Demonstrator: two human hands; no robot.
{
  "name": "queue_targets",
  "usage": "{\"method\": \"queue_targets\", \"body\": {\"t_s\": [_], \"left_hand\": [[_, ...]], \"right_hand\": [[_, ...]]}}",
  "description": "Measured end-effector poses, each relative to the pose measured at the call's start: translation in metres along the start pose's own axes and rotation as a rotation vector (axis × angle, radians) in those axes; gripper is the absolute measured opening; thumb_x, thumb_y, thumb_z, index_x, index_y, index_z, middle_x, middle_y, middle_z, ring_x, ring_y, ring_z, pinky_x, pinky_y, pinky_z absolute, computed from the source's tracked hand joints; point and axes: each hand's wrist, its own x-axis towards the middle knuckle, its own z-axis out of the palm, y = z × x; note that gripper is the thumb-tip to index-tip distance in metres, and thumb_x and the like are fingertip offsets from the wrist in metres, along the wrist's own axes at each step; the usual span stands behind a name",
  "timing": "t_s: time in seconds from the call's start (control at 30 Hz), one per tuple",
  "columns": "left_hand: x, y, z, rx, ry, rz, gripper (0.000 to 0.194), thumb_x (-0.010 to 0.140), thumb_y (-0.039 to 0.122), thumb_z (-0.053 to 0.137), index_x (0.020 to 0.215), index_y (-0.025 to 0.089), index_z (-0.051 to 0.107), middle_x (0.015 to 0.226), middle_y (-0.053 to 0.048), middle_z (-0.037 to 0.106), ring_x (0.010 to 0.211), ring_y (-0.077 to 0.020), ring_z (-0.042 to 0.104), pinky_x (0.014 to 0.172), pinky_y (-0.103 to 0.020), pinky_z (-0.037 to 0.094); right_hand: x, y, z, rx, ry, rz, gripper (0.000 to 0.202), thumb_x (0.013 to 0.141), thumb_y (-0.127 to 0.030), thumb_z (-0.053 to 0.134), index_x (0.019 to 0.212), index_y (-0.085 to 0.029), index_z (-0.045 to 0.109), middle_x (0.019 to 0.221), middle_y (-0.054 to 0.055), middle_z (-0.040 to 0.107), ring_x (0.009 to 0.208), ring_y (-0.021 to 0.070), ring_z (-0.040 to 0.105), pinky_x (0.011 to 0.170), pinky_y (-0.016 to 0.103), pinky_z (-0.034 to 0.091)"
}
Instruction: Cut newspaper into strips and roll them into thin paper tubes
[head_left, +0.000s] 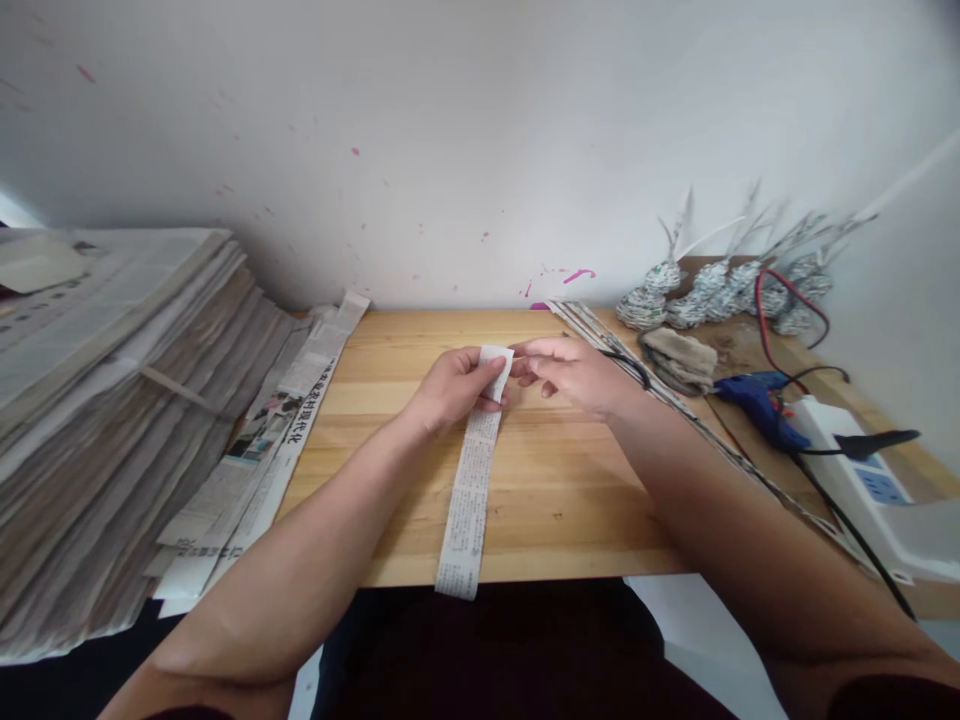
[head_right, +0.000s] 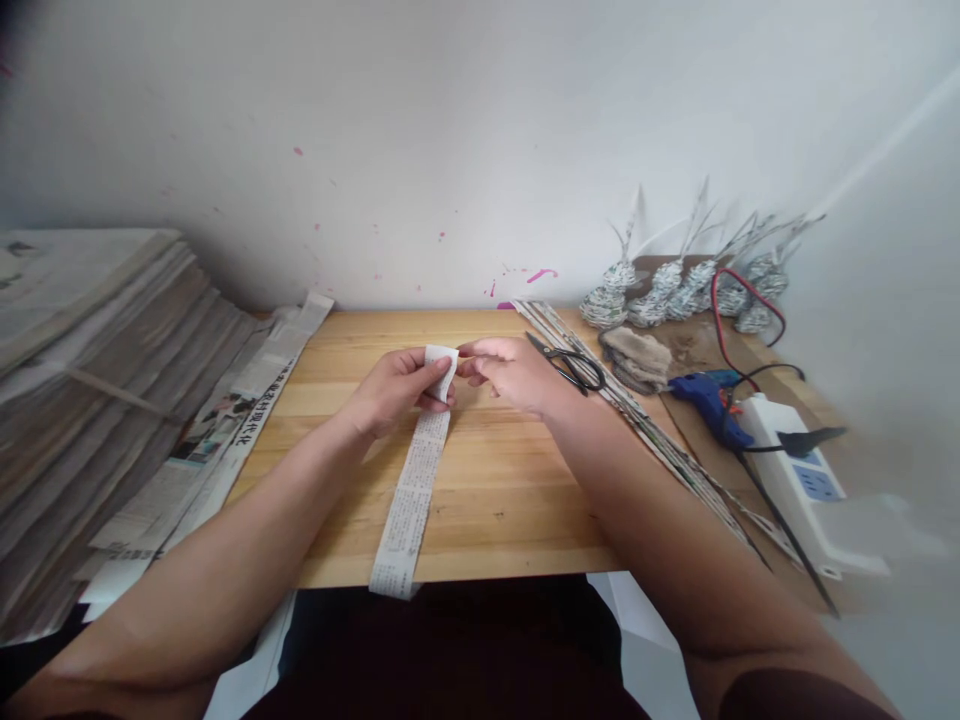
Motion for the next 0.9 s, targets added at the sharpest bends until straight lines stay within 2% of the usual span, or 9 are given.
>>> {"method": "queue_targets", "body": {"t_s": [0.07, 0.13, 0.27, 0.4, 0.47, 0.57, 0.67, 0.73, 0.9], "left_hand": [[0.000, 0.000, 0.000, 0.017, 0.016, 0.027, 0.023, 0.088, 0.036, 0.065, 0.089, 0.013, 0.066, 0.067, -0.004, 0.068, 0.059, -0.0122, 0.064, 0.056, -0.023, 0.054], [0.001, 0.001, -0.001, 0.033, 0.032, 0.043, 0.025, 0.088, 0.037, 0.064, 0.086, 0.013, 0.066, 0.065, -0.003, 0.067, 0.058, -0.0117, 0.062, 0.056, -0.023, 0.053], [0.002, 0.000, -0.002, 0.054, 0.045, 0.044, 0.027, 0.087, 0.040, 0.065, 0.084, 0.014, 0.064, 0.064, -0.003, 0.066, 0.057, -0.0121, 0.061, 0.056, -0.024, 0.053], [0.002, 0.000, -0.001, 0.077, 0.042, 0.036, 0.028, 0.086, 0.042, 0.066, 0.080, 0.014, 0.061, 0.063, -0.004, 0.066, 0.057, -0.0125, 0.062, 0.056, -0.024, 0.053], [0.001, 0.000, -0.001, 0.095, 0.041, 0.035, 0.028, 0.087, 0.041, 0.065, 0.080, 0.014, 0.061, 0.063, -0.004, 0.066, 0.057, -0.0123, 0.061, 0.056, -0.024, 0.053], [0.000, 0.000, 0.000, 0.110, 0.049, 0.048, 0.027, 0.088, 0.039, 0.064, 0.082, 0.014, 0.062, 0.064, -0.003, 0.066, 0.058, -0.0120, 0.061, 0.057, -0.024, 0.053], [0.000, 0.000, 0.000, 0.114, 0.054, 0.061, 0.026, 0.088, 0.039, 0.063, 0.084, 0.014, 0.063, 0.066, -0.003, 0.066, 0.059, -0.0122, 0.061, 0.058, -0.024, 0.053], [0.000, 0.000, -0.001, 0.116, 0.061, 0.058, 0.026, 0.088, 0.040, 0.064, 0.083, 0.014, 0.063, 0.066, -0.003, 0.067, 0.058, -0.0123, 0.062, 0.058, -0.024, 0.053], [0.001, 0.001, 0.001, 0.100, 0.069, 0.040, 0.023, 0.089, 0.035, 0.063, 0.083, 0.013, 0.062, 0.063, -0.003, 0.066, 0.056, -0.0116, 0.062, 0.057, -0.023, 0.052]], "right_hand": [[0.000, -0.004, 0.008, 0.018, 0.032, 0.035, 0.013, 0.082, -0.031, 0.072, 0.083, -0.019, 0.074, 0.083, 0.007, 0.075, 0.067, 0.0148, 0.064, 0.051, 0.024, 0.043], [0.001, -0.005, 0.012, 0.018, 0.083, 0.017, 0.018, 0.082, -0.035, 0.072, 0.074, -0.018, 0.072, 0.073, 0.005, 0.071, 0.059, 0.0124, 0.058, 0.048, 0.024, 0.039], [0.003, 0.007, 0.013, 0.032, 0.164, -0.021, 0.044, 0.078, -0.056, 0.074, 0.058, -0.019, 0.062, 0.053, 0.001, 0.058, 0.047, 0.0101, 0.045, 0.046, 0.026, 0.033], [0.004, 0.018, 0.010, 0.086, 0.156, -0.019, 0.056, 0.079, -0.072, 0.065, 0.058, -0.020, 0.055, 0.047, -0.002, 0.047, 0.042, 0.0093, 0.039, 0.043, 0.026, 0.030], [0.004, 0.020, 0.010, 0.112, 0.121, -0.038, 0.053, 0.081, -0.069, 0.064, 0.064, -0.020, 0.057, 0.051, -0.003, 0.048, 0.044, 0.0090, 0.042, 0.043, 0.024, 0.033], [0.002, 0.018, 0.010, 0.120, 0.056, -0.082, 0.038, 0.085, -0.056, 0.067, 0.082, -0.018, 0.067, 0.064, -0.001, 0.058, 0.054, 0.0099, 0.051, 0.049, 0.023, 0.041], [0.000, 0.016, 0.009, 0.090, 0.023, -0.122, 0.031, 0.081, -0.045, 0.073, 0.094, -0.017, 0.069, 0.074, 0.001, 0.063, 0.062, 0.0106, 0.056, 0.053, 0.022, 0.045], [0.000, 0.015, 0.007, 0.054, 0.036, -0.117, 0.031, 0.081, -0.047, 0.074, 0.084, -0.017, 0.065, 0.068, -0.001, 0.060, 0.056, 0.0095, 0.052, 0.049, 0.022, 0.042], [0.000, 0.013, 0.006, 0.058, 0.082, -0.109, 0.057, 0.088, -0.068, 0.056, 0.057, -0.021, 0.043, 0.046, -0.005, 0.040, 0.040, 0.0070, 0.036, 0.040, 0.023, 0.028]]}}
